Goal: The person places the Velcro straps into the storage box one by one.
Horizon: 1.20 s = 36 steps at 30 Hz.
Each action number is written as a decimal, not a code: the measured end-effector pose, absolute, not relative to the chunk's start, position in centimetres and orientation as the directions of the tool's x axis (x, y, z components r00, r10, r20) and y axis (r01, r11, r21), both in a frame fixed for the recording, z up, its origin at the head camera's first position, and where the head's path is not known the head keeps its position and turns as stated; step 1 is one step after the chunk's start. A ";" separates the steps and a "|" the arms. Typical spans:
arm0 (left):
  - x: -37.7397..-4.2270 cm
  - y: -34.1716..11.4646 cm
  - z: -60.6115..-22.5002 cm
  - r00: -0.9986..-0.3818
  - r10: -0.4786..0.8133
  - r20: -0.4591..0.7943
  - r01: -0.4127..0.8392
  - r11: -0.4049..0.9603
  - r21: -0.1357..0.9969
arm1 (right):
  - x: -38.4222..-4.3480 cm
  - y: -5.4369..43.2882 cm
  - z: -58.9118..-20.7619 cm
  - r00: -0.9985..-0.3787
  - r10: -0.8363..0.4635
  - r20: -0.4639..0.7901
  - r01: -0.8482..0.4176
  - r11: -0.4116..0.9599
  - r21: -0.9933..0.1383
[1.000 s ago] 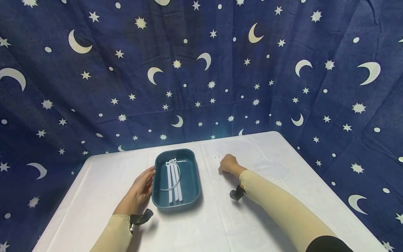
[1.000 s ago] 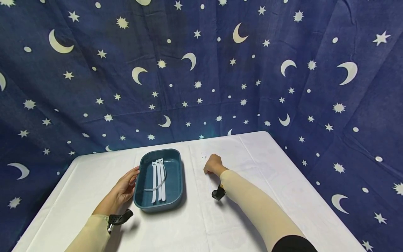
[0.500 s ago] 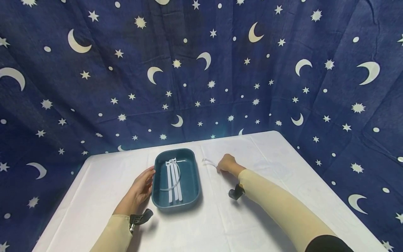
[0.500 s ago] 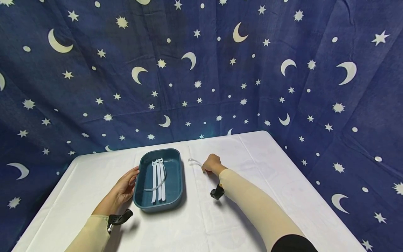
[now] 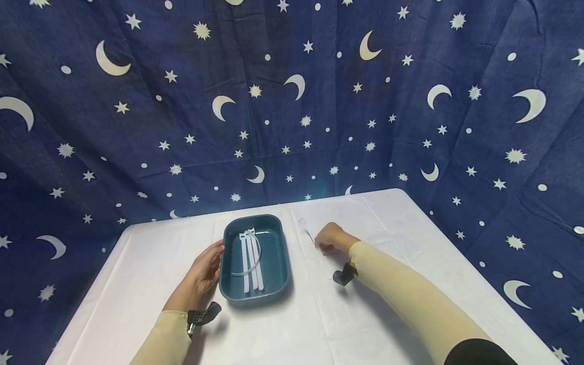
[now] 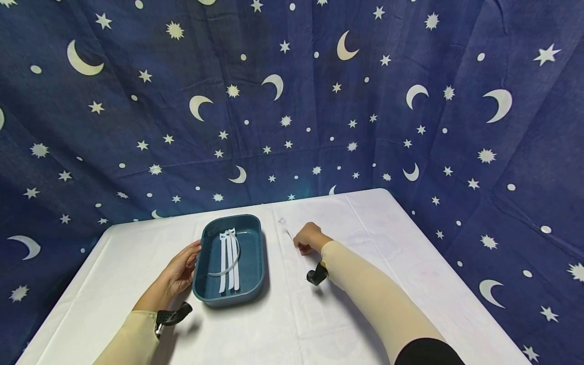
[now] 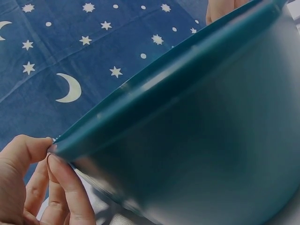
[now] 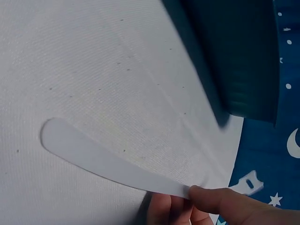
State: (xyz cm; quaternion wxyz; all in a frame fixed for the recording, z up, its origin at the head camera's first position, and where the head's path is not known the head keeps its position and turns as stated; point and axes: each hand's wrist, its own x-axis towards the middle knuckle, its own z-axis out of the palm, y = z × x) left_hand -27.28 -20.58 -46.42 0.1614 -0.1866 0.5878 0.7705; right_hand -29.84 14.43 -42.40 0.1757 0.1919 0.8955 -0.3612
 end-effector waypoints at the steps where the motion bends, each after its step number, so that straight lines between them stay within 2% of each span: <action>1: -27.3 -20.6 -46.4 -0.878 0.030 -0.478 -0.469 -0.259 0.845 | -29.8 14.4 -42.3 -0.863 0.212 -0.459 0.473 0.660 -0.584; 16: -27.3 -20.6 -46.4 -0.874 0.030 -0.485 -0.476 -0.250 0.843 | -29.9 15.4 -41.6 -0.839 0.126 -0.529 0.520 0.467 -0.715; 29: -27.4 -20.7 -46.4 -0.872 0.043 -0.488 -0.481 -0.270 0.834 | -30.2 15.5 -40.6 -0.829 0.093 -0.551 0.527 0.460 -0.715; 36: -27.4 -20.7 -46.4 -0.877 0.041 -0.480 -0.473 -0.259 0.842 | -30.7 15.6 -40.2 -0.836 0.082 -0.543 0.538 0.324 -0.779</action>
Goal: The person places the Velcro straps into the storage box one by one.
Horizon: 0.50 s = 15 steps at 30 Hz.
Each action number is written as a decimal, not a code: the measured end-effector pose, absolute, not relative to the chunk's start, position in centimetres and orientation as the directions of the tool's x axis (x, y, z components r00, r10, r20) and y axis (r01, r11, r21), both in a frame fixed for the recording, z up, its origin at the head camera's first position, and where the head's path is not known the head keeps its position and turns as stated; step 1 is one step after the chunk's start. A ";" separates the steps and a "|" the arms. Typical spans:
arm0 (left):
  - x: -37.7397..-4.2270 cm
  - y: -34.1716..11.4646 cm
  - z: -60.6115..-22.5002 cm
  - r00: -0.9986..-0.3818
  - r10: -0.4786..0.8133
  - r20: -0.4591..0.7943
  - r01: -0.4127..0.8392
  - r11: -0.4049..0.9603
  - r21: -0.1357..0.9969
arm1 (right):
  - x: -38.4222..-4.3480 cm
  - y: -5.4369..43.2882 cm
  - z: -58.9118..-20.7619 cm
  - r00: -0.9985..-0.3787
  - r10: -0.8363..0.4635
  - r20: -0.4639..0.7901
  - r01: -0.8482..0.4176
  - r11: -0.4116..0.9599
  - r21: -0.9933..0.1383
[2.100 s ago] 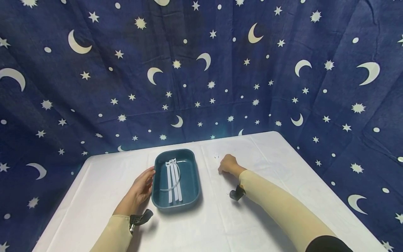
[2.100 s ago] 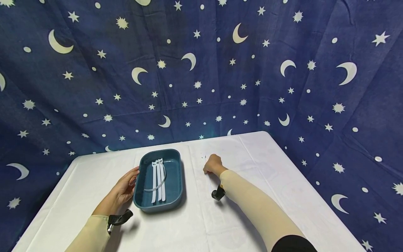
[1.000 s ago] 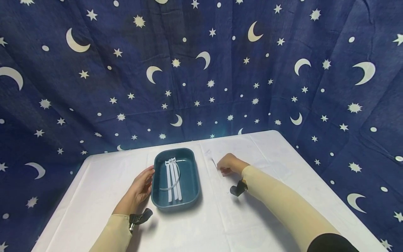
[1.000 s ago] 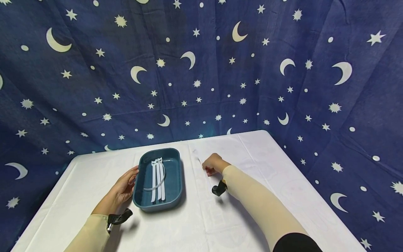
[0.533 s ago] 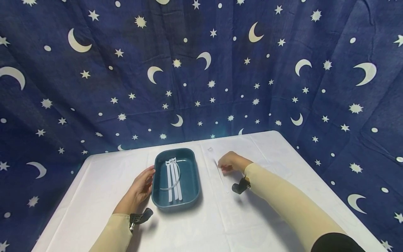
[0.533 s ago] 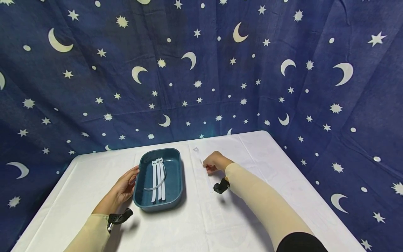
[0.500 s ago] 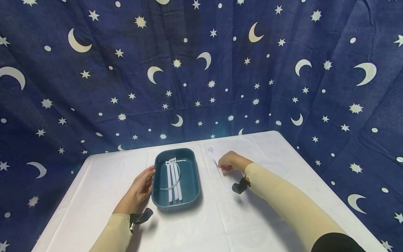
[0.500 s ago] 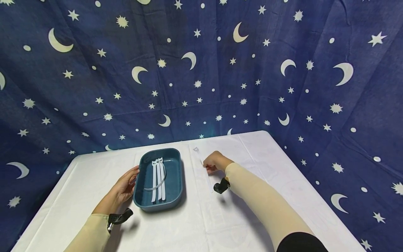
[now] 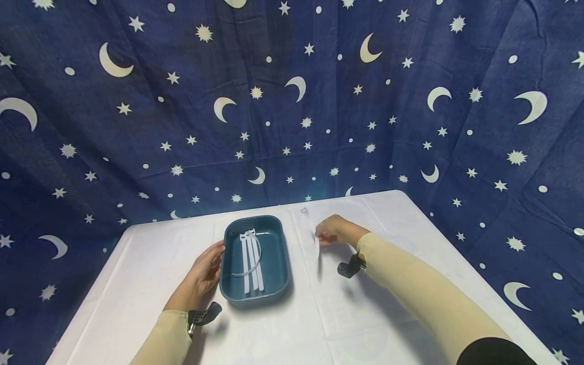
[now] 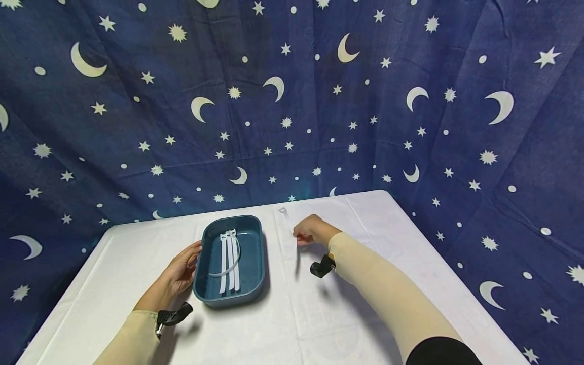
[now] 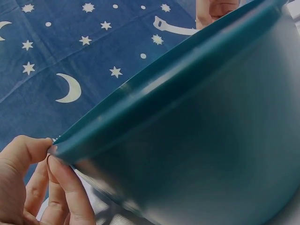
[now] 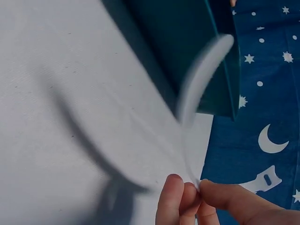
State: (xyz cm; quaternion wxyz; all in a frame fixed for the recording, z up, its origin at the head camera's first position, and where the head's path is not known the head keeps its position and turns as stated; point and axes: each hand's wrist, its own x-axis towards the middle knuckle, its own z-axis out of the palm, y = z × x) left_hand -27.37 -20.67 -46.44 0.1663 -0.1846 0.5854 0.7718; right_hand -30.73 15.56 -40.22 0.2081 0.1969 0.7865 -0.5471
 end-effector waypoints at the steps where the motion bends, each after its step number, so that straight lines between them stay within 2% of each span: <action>1: -27.4 -20.7 -46.5 -0.877 0.039 -0.479 -0.472 -0.257 0.843 | -30.8 15.5 -40.1 -0.834 0.072 -0.547 0.541 0.301 -0.785; 15: -27.4 -20.7 -46.4 -0.868 0.026 -0.495 -0.486 -0.246 0.839 | -29.2 12.9 -38.4 -0.827 -0.065 -0.559 0.539 0.192 -0.820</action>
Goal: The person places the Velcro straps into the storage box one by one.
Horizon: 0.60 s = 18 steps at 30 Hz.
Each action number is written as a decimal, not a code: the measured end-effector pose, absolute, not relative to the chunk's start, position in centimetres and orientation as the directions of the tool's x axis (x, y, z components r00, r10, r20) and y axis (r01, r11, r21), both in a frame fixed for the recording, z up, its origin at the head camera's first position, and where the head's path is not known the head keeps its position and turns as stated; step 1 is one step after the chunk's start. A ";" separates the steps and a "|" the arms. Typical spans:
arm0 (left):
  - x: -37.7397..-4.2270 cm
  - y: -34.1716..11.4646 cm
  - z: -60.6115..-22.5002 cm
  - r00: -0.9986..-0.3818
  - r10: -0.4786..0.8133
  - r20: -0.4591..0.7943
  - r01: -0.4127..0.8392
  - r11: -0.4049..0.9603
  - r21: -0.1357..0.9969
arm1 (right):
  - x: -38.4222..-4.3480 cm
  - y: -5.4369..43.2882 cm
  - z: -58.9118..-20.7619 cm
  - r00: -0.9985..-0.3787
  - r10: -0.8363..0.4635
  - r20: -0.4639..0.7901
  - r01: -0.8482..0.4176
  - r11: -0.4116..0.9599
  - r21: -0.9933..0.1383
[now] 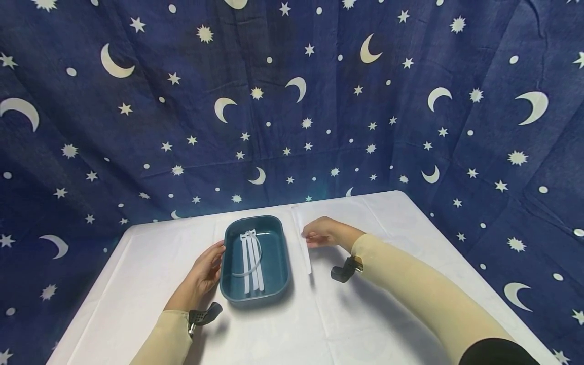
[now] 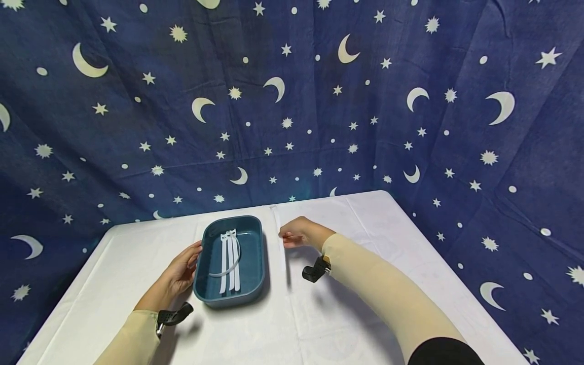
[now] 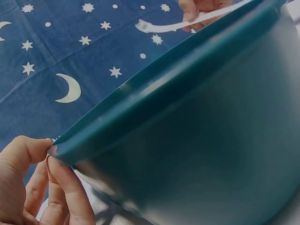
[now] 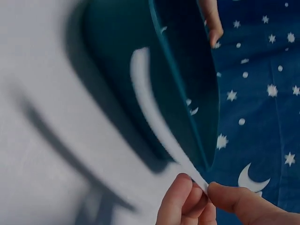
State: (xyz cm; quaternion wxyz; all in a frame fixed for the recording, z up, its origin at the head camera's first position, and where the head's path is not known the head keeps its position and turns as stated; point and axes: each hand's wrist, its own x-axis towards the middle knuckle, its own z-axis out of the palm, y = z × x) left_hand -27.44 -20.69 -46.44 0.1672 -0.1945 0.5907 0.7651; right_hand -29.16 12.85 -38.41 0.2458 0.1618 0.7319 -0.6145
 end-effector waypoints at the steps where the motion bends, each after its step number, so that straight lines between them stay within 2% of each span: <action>1: -27.5 -20.7 -46.4 -0.867 0.025 -0.498 -0.488 -0.249 0.837 | -29.1 12.6 -38.3 -0.827 -0.073 -0.558 0.538 0.186 -0.822; 18: -27.4 -20.7 -46.3 -0.865 0.025 -0.502 -0.492 -0.249 0.835 | -28.7 7.3 -37.0 -0.839 -0.153 -0.523 0.500 0.165 -0.850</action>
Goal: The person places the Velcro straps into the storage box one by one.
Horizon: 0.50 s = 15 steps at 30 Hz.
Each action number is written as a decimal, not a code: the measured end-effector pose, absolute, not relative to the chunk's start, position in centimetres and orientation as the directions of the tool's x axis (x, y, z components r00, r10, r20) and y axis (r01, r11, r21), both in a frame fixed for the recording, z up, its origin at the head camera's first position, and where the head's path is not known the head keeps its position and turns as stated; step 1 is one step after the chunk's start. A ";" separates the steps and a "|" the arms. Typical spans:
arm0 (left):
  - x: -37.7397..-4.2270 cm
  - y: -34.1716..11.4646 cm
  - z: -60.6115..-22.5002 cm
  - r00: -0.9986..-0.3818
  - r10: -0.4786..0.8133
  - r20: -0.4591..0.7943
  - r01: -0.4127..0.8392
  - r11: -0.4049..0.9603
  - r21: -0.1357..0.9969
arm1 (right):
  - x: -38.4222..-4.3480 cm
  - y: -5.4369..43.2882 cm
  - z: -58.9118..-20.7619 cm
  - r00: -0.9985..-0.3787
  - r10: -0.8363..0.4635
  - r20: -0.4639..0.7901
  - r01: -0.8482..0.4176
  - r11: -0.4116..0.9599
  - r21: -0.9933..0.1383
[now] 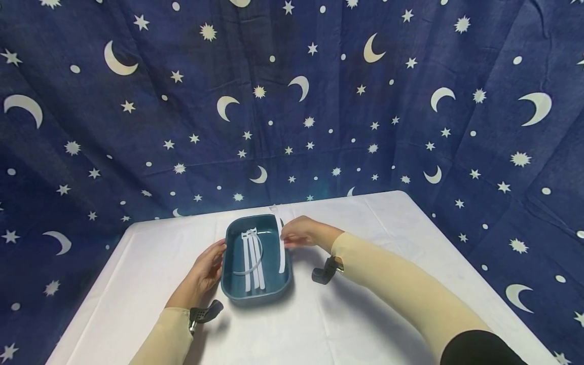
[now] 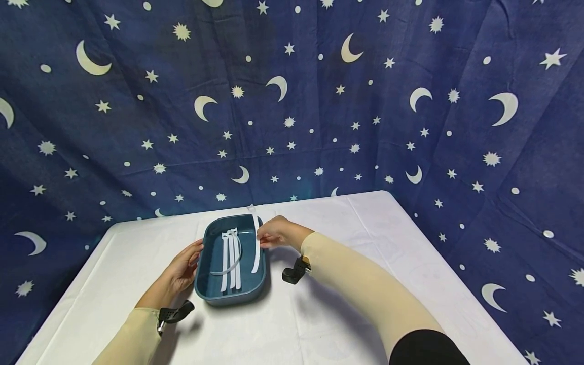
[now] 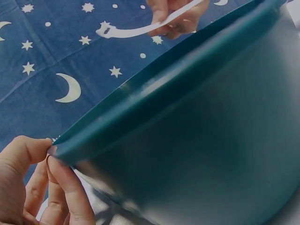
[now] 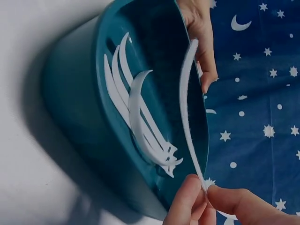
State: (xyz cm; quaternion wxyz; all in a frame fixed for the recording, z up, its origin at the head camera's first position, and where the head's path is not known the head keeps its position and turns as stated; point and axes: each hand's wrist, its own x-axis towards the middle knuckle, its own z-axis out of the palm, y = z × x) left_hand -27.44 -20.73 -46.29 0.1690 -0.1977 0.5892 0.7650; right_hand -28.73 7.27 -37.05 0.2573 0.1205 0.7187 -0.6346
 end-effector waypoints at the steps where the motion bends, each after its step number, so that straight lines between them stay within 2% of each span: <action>1: -27.5 -20.7 -46.3 -0.864 0.025 -0.502 -0.492 -0.248 0.835 | -28.8 7.0 -37.1 -0.840 -0.152 -0.520 0.498 0.161 -0.852; 15: -27.4 -20.6 -46.5 -0.883 0.050 -0.467 -0.463 -0.250 0.850 | -28.3 4.3 -37.4 -0.937 -0.078 -0.341 0.294 0.351 -0.889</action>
